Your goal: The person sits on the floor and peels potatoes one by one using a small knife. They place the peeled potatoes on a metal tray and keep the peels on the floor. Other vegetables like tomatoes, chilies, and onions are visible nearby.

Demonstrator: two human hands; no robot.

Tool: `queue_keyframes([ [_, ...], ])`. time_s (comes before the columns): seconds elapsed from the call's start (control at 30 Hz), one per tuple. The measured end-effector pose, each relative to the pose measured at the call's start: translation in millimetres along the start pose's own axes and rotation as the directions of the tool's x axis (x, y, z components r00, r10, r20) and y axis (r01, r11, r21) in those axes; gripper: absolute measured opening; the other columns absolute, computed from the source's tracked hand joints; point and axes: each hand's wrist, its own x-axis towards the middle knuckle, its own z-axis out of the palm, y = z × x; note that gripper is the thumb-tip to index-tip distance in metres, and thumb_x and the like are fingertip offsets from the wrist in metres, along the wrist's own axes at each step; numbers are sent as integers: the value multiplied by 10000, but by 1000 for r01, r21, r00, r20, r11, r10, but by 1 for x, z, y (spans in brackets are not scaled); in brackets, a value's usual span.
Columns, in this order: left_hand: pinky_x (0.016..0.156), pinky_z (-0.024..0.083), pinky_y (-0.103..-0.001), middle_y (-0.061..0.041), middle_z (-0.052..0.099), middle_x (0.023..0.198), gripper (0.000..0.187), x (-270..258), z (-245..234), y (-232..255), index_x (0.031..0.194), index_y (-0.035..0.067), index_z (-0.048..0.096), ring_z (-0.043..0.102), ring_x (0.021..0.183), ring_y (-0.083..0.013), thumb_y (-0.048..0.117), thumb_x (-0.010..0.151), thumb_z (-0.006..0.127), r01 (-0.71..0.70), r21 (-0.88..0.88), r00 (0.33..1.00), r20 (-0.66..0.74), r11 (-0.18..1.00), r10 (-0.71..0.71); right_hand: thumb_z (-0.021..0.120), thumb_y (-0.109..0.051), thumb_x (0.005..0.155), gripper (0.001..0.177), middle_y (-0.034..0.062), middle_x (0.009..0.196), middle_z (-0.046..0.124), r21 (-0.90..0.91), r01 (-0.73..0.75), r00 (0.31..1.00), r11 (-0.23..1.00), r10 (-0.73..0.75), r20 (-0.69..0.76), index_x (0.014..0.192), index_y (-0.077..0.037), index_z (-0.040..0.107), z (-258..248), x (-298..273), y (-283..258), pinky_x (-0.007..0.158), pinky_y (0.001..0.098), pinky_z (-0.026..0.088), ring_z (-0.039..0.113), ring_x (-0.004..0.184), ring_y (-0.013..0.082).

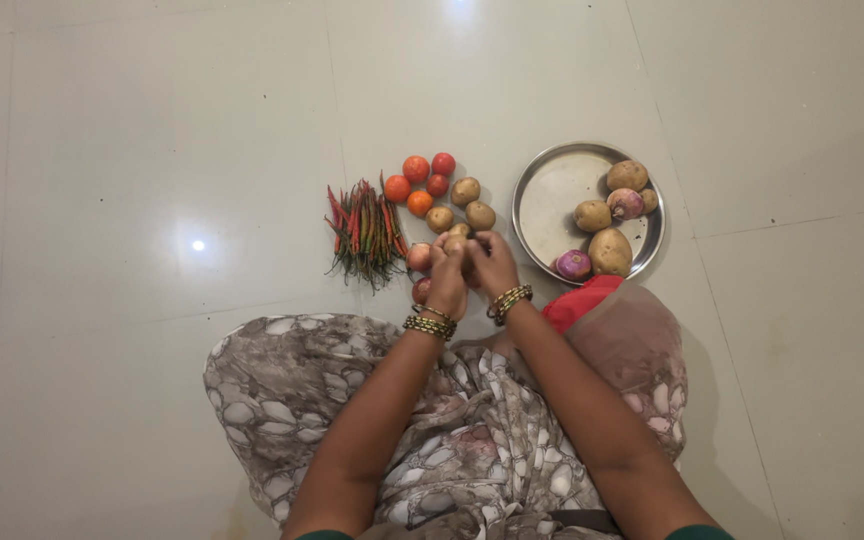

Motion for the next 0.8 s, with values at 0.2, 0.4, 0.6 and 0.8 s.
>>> queue_keyframes([
  [0.2,1189,324,-373,-185,371,1581,734,11,-6,7,1574,-12,296,401,1419,-262,517,1069,361,123,-260,979,192,958,-74,827,-267,738,736,162,1209,639,-248,-17,999,969,25,29,1361,-52,499,-6,11,-20,905,387,545,657,1074,273],
  [0.4,1246,198,-412,-229,217,1658,818,38,-23,24,1607,50,190,229,1532,-309,596,1030,386,-48,-239,994,-111,970,22,844,-243,709,715,184,1211,622,-428,115,983,897,-164,-79,1316,-70,508,4,61,-26,1002,459,493,599,1149,347],
  [0.6,1234,212,-434,-233,248,1634,841,45,-31,17,1609,95,190,252,1528,-338,637,992,377,6,-223,992,-123,975,-34,921,-325,656,833,182,1237,548,-735,218,956,642,-293,28,1343,-89,512,31,63,-42,928,493,453,514,1101,378],
  [0.8,1246,225,-482,-322,226,1634,847,43,-32,13,1606,56,220,208,1512,-423,626,1015,430,11,-267,998,-64,964,-29,961,-465,588,825,171,1158,545,-695,298,934,655,-349,72,1196,-87,550,20,59,-57,909,503,450,513,1050,360],
])
